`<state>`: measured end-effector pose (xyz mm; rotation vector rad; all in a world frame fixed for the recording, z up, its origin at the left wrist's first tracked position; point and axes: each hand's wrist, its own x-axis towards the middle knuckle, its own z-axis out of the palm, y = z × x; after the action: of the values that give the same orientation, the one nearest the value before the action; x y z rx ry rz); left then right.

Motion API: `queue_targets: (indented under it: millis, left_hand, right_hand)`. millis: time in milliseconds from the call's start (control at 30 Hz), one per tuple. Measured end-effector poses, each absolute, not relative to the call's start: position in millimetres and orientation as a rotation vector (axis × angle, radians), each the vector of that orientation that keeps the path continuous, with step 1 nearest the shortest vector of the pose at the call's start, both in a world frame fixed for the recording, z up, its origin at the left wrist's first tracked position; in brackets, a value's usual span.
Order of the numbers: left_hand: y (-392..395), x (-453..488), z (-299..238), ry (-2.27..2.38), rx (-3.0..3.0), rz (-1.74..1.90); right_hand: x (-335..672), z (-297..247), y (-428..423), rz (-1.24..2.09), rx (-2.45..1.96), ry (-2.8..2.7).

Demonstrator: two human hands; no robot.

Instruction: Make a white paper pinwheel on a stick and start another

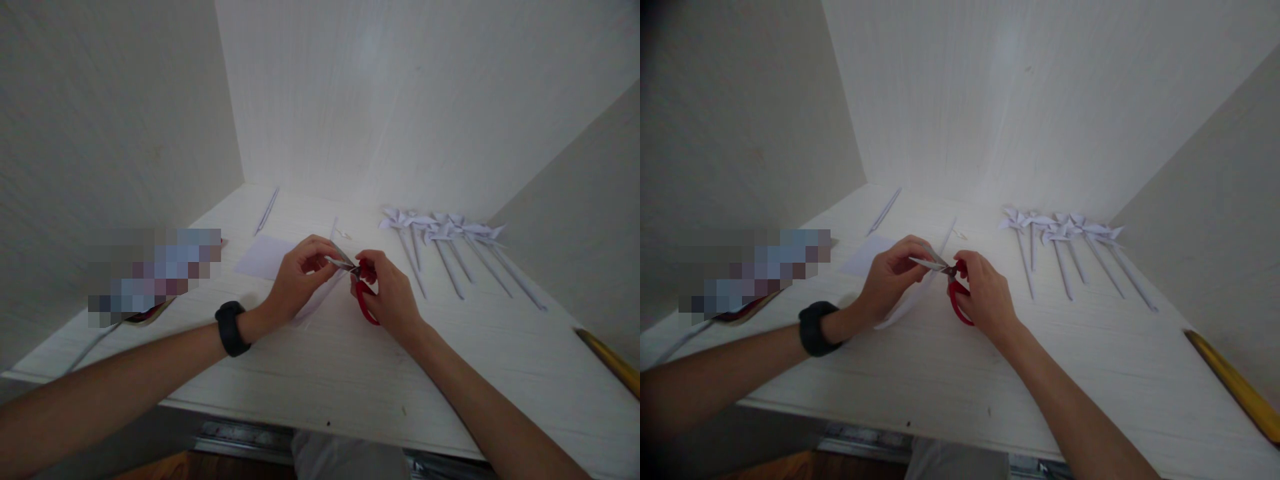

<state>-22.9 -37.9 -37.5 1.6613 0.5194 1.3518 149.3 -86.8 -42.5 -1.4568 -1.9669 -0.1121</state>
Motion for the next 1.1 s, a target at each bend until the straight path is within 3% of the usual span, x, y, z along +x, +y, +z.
queue_targets:
  millis: [1100]
  left_hand:
    - [-34.7, -22.2, -37.6, 0.509, 1.695, 1.352]
  right_hand:
    - [151.6, -38.8, -89.7, -0.150, -1.475, -1.899]
